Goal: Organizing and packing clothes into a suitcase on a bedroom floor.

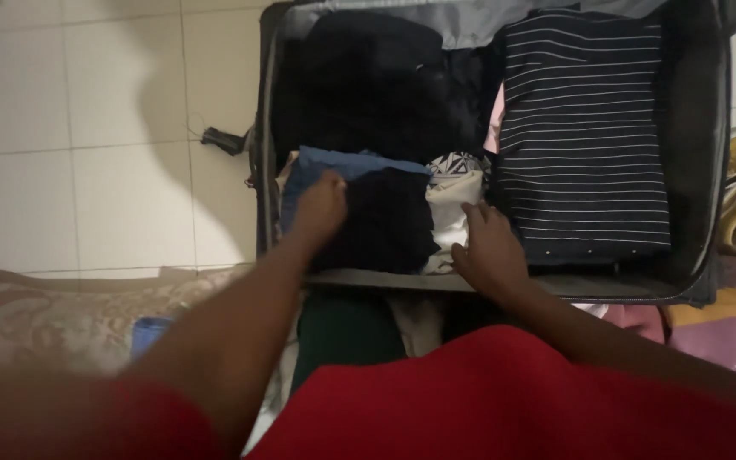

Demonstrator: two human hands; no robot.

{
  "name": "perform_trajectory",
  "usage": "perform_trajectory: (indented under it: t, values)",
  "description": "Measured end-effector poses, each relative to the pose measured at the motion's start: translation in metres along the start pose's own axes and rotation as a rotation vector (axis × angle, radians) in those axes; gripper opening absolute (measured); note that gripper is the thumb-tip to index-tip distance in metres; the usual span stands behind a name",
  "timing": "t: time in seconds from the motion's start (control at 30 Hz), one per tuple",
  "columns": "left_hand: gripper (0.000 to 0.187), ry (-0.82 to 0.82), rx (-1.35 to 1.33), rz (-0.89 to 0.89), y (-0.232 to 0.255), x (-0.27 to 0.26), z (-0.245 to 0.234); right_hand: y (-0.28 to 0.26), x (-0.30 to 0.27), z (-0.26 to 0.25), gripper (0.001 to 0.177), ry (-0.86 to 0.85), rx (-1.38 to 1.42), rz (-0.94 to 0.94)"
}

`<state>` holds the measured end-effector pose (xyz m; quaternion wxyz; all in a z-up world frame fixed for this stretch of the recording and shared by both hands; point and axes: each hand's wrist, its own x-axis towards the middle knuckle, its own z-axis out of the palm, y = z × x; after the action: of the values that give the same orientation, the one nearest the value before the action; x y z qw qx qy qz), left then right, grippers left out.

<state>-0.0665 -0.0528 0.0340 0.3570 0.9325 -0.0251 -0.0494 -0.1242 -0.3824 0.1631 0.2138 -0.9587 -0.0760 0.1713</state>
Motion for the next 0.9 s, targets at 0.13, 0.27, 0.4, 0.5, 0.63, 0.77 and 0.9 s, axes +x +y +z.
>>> perform_trajectory:
  t: [0.13,0.27,0.4,0.5,0.63,0.77,0.9]
  values:
    - [0.027,0.053,-0.02,-0.112,0.129,-0.017,-0.01,-0.014,0.018,-0.019,0.063,-0.175,0.296,0.196]
    - [0.024,0.055,-0.29,0.07,0.248,-0.025,-0.01,-0.061,0.023,-0.097,0.062,-0.505,1.438,0.804]
    - [0.024,0.005,-0.394,0.103,0.33,-0.04,-0.024,0.043,0.051,-0.061,0.026,-0.661,1.82,0.487]
    - [0.029,-0.078,-0.399,0.133,0.359,-0.047,-0.044,0.123,0.07,-0.025,0.008,-0.634,1.749,0.34]
    - [0.033,0.097,-0.687,-0.017,0.364,-0.041,-0.045,0.136,0.083,-0.06,0.013,-0.533,1.609,0.314]
    - [0.047,0.704,-0.35,-0.234,0.325,-0.019,-0.046,0.127,0.1,-0.087,0.018,-0.466,1.589,0.044]
    - [0.069,0.226,-1.155,-0.291,0.328,-0.02,-0.102,0.119,0.134,-0.111,0.027,-0.372,1.572,-0.288]
